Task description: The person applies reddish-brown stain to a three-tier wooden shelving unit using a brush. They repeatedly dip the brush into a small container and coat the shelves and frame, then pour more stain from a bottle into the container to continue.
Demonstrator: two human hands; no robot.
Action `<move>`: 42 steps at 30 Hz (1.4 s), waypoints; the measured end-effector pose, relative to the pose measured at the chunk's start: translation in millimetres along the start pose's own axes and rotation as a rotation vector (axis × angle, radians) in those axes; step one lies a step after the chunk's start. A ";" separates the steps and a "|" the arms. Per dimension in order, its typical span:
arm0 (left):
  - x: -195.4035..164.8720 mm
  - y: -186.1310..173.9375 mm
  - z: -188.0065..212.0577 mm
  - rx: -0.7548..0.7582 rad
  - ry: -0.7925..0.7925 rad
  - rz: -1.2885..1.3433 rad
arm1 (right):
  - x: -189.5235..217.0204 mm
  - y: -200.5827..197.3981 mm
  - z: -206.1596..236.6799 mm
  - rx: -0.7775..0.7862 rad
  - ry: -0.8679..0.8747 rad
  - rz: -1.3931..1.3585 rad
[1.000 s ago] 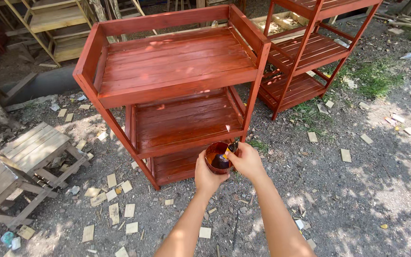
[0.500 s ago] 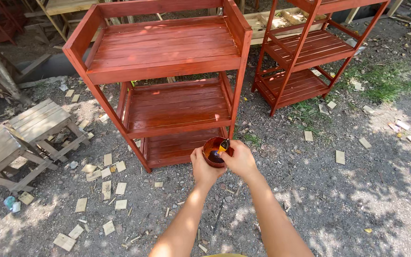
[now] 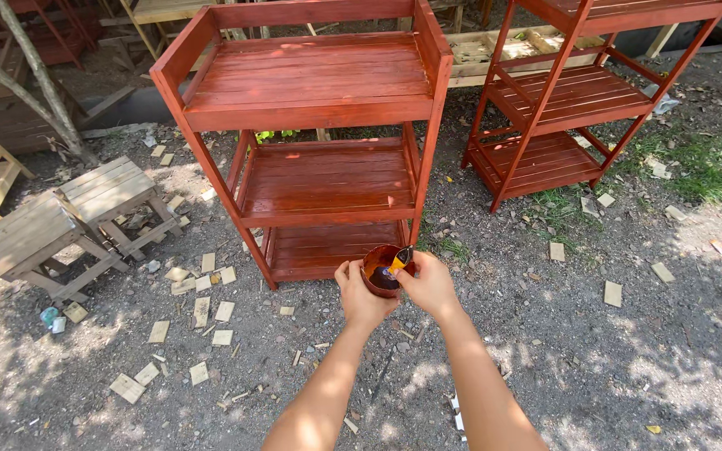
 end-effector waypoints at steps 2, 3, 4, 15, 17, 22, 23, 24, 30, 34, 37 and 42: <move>0.1 -6.9 3.4 0.010 -0.029 -0.003 | 3.8 2.7 2.3 -0.001 -0.042 0.047; 0.3 -10.5 4.4 0.013 -0.042 -0.004 | 6.3 4.3 3.9 0.003 -0.041 0.055; 0.1 -13.7 4.6 0.015 -0.047 -0.009 | 9.5 5.8 5.8 0.006 -0.041 0.063; 10.7 -51.3 13.4 0.025 0.076 -0.037 | 74.7 20.7 31.7 -0.154 -0.125 0.400; 13.5 -62.2 12.9 0.020 0.103 -0.011 | 89.3 27.6 29.9 -0.041 0.097 0.465; 26.1 -103.5 0.8 -0.030 0.198 -0.011 | 126.1 53.6 19.3 0.123 0.205 0.289; 30.4 -113.0 -3.5 0.006 0.177 -0.035 | 132.0 60.4 17.8 0.108 0.171 0.241; 35.0 -121.9 -6.8 0.041 0.155 -0.058 | 136.8 67.4 16.2 0.087 0.187 0.195; 61.4 -174.8 -29.2 -0.101 0.307 -0.053 | 165.0 109.1 7.2 -0.061 0.087 -0.056; 71.9 -204.1 -49.7 -0.104 0.298 0.002 | 190.6 133.7 9.4 0.024 0.032 0.115; 75.1 -219.0 -57.8 -0.131 0.363 0.041 | 210.5 146.0 8.5 0.042 0.007 0.231; 85.6 -239.8 -72.0 -0.111 0.355 0.029 | 235.3 158.5 6.0 0.034 -0.053 0.268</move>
Point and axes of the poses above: each hand's wrist, its own z-axis away from the middle knuckle, its own y-axis out of the palm, x = y × z, the point moved 1 cm from there along -z, towards the middle knuckle, and after that the axes turned 3 degrees about -y, right-handed, at the moved point
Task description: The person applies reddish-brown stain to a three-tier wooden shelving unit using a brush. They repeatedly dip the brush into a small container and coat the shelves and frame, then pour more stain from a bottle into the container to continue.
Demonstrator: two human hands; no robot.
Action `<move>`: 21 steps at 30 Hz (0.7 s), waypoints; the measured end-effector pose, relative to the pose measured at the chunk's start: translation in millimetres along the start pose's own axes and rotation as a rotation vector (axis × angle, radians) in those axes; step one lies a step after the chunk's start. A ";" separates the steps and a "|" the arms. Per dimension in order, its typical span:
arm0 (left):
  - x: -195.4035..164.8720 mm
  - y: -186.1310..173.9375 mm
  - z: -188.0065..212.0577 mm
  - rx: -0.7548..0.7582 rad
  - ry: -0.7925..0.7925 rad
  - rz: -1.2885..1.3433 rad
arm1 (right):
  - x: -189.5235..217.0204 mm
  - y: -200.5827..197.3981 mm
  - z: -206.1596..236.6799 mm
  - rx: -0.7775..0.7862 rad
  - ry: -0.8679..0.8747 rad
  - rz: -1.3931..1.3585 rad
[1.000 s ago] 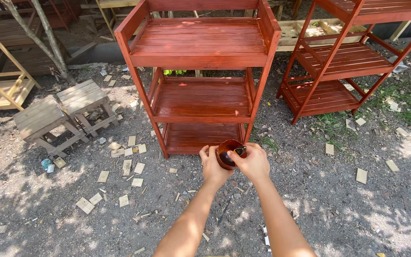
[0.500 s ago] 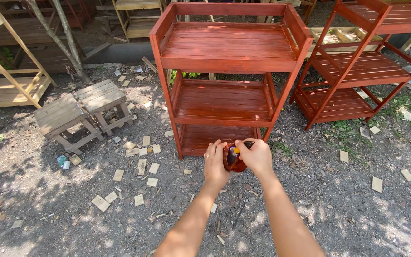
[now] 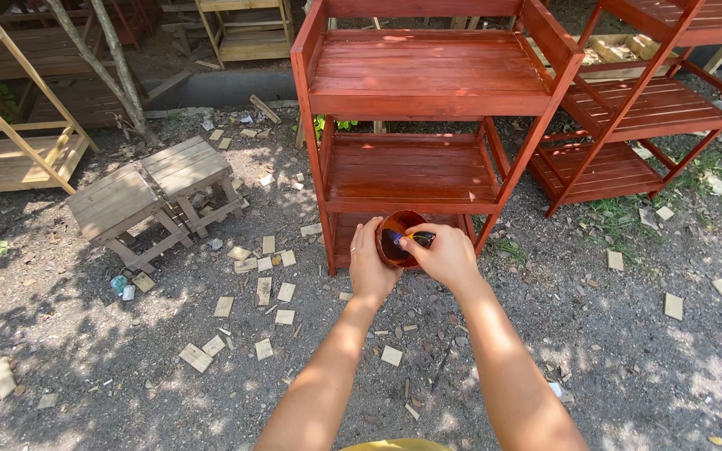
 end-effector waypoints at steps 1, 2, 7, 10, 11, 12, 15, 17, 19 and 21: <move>3.4 -4.4 -1.0 -0.015 0.008 0.021 | 3.7 0.3 0.7 -0.039 -0.006 0.006; 6.4 -8.6 -2.7 -0.033 0.018 0.044 | 7.2 0.6 2.6 -0.081 -0.016 0.015; 14.4 -24.1 -20.6 -0.099 0.076 0.103 | 27.4 -3.1 16.2 -0.347 -0.235 -0.089; 13.4 -30.4 -31.2 -0.138 0.202 0.111 | 41.2 -8.5 22.6 -0.420 -0.309 -0.192; 12.6 -32.0 -33.8 -0.150 0.231 0.107 | 45.3 -11.1 24.6 -0.439 -0.328 -0.238; 11.6 -33.5 -37.0 -0.163 0.262 0.103 | 48.3 -13.6 26.0 -0.432 -0.294 -0.273; 9.1 -36.5 -47.3 -0.175 0.250 0.129 | 51.9 -22.8 29.1 -0.428 -0.239 -0.396; 6.5 -36.8 -50.6 -0.164 0.236 0.122 | 48.5 -30.0 30.0 -0.456 -0.270 -0.500; 0.3 -31.9 -53.2 -0.146 0.230 0.121 | 39.1 -37.4 29.6 -0.499 -0.224 -0.555; -10.0 -20.9 -49.8 -0.122 0.227 0.119 | 25.0 -45.6 28.3 -0.551 -0.168 -0.619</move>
Point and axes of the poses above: each hand's wrist, its own z-axis away from the middle knuckle, its own y-axis out of the palm, x = y × z, the point moved 1 cm from there along -z, towards the middle knuckle, and after that the axes turned 3 degrees about -y, right-handed, at the moved point
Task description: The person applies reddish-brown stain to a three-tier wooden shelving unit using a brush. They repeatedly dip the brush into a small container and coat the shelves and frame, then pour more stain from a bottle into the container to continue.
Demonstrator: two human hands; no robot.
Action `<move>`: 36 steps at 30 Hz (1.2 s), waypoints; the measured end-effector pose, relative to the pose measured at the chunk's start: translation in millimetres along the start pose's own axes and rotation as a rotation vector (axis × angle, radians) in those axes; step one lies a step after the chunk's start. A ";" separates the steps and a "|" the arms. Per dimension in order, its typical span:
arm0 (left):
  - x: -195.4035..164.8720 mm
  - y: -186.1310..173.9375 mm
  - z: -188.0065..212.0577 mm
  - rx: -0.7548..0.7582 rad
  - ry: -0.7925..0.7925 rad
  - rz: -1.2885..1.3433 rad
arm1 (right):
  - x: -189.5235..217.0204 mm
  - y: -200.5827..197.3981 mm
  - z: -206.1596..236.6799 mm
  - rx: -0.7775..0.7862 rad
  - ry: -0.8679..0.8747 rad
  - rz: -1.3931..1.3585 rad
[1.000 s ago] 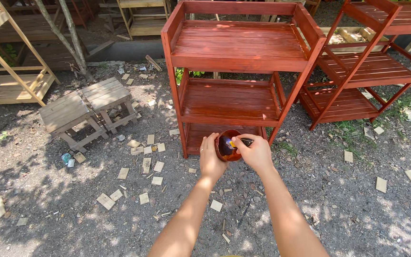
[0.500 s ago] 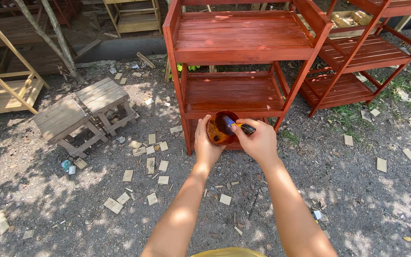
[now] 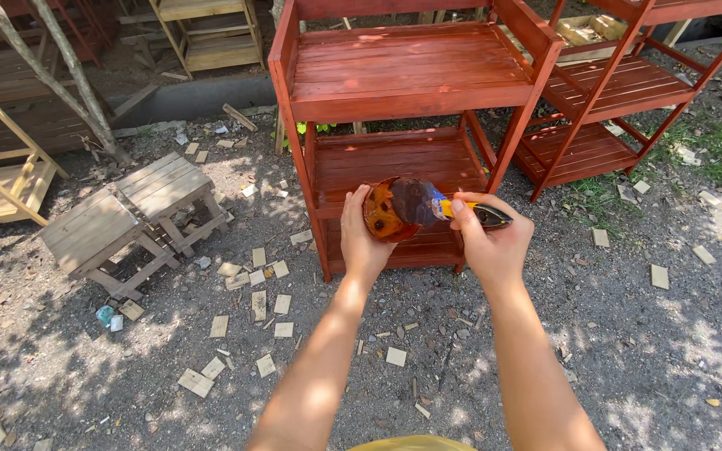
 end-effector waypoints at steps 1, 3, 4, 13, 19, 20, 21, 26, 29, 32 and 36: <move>-4.4 7.8 1.0 0.076 -0.083 -0.032 | -4.8 -7.7 -3.2 -0.044 0.027 -0.026; -14.0 26.2 3.0 0.226 -0.241 -0.095 | -15.6 -25.2 -9.2 -0.113 0.062 -0.045; -19.2 36.1 4.8 0.286 -0.238 -0.099 | -21.4 -35.4 -12.1 -0.137 0.074 -0.037; -73.5 193.2 50.1 0.394 0.017 0.095 | -109.3 -154.5 -58.1 -0.033 0.239 0.529; -123.2 333.4 64.5 0.488 -0.004 0.132 | -177.2 -266.6 -125.1 0.049 0.278 0.718; -130.0 353.9 61.4 0.490 -0.028 0.141 | -184.7 -282.7 -138.2 0.052 0.259 0.730; -136.6 374.6 56.9 0.489 -0.052 0.152 | -191.3 -297.4 -152.4 0.053 0.229 0.745; -159.1 462.5 37.6 0.490 -0.105 0.126 | -223.7 -357.0 -224.9 0.226 0.211 0.760; -159.1 511.3 19.1 0.436 -0.191 0.131 | -254.3 -379.9 -260.8 0.387 0.361 0.893; -149.3 562.6 -5.5 0.385 -0.145 0.128 | -294.5 -390.7 -295.3 0.425 0.324 0.879; -134.5 649.9 -49.6 0.416 -0.192 0.092 | -358.3 -397.8 -358.9 0.455 0.256 0.931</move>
Point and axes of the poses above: each hand's wrist, its own z-axis away from the middle knuckle, its own y-axis out of the palm, x = y × z, the point moved 1 cm from there along -z, towards the middle knuckle, and after that the axes turned 3 degrees about -y, right-handed, at the moved point
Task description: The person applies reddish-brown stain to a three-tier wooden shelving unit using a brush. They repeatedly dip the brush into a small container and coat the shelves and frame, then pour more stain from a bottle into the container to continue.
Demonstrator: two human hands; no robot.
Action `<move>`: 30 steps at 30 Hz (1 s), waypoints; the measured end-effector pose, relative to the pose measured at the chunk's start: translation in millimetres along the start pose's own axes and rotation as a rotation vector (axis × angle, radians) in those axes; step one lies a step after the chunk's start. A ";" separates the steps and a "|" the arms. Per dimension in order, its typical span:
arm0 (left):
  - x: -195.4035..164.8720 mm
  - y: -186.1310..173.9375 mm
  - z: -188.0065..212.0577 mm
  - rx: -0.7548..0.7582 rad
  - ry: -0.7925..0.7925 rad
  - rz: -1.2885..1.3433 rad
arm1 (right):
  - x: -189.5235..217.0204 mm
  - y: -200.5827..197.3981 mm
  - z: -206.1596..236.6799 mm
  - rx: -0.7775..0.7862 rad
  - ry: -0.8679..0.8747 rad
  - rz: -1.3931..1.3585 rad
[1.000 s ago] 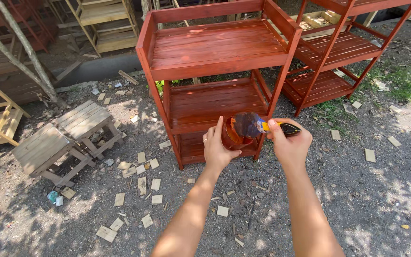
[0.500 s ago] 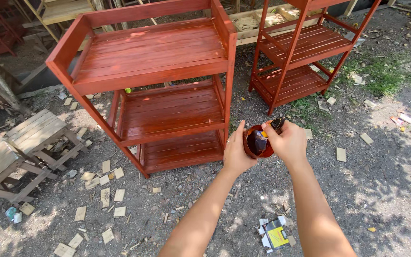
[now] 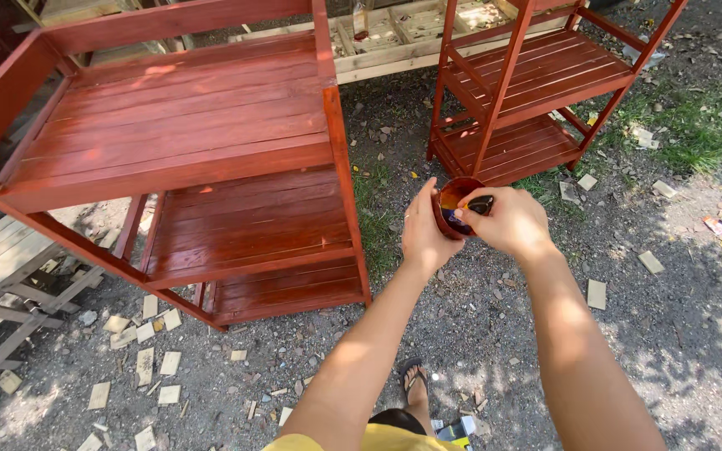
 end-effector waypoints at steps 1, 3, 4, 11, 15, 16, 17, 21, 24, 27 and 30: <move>2.8 12.5 -18.4 -0.007 0.014 0.006 | -10.8 0.5 -20.8 -0.019 0.000 -0.035; 8.3 34.7 -60.0 -0.031 0.034 0.015 | -32.6 -3.0 -70.1 -0.052 0.001 -0.067; 13.1 46.4 -82.5 -0.040 0.016 0.009 | -42.7 -3.4 -95.3 -0.047 0.005 -0.067; 39.9 93.6 -181.3 -0.092 -0.097 -0.012 | -84.4 15.1 -221.4 0.017 -0.092 -0.270; 64.5 115.5 -239.8 -0.153 -0.179 -0.084 | -98.0 43.3 -295.1 0.003 -0.203 -0.109; 72.3 121.5 -255.6 -0.184 -0.137 -0.077 | -103.2 49.6 -319.5 0.005 -0.216 -0.077; 82.1 126.3 -272.6 -0.216 -0.096 -0.071 | -108.9 55.5 -346.0 0.007 -0.230 -0.046; 111.9 162.0 -349.5 -0.268 -0.176 -0.134 | -136.9 74.2 -449.4 -0.074 -0.365 -0.249; 123.0 184.1 -403.1 -0.312 -0.235 -0.145 | -155.3 81.7 -521.3 -0.021 -0.362 -0.254; 135.0 197.1 -445.8 -0.381 -0.265 -0.161 | -163.0 95.3 -587.6 0.139 -0.277 -0.262; 152.0 201.7 -482.9 -0.461 -0.282 -0.186 | -157.9 122.3 -641.3 0.161 -0.359 -0.277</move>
Point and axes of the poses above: each hand's wrist, its own z-axis away from the middle knuckle, its own y-axis out of the palm, x = y × z, the point moved 1 cm from there along -z, towards the middle knuckle, and after that the axes turned 3 degrees about -y, right-handed, at the moved point
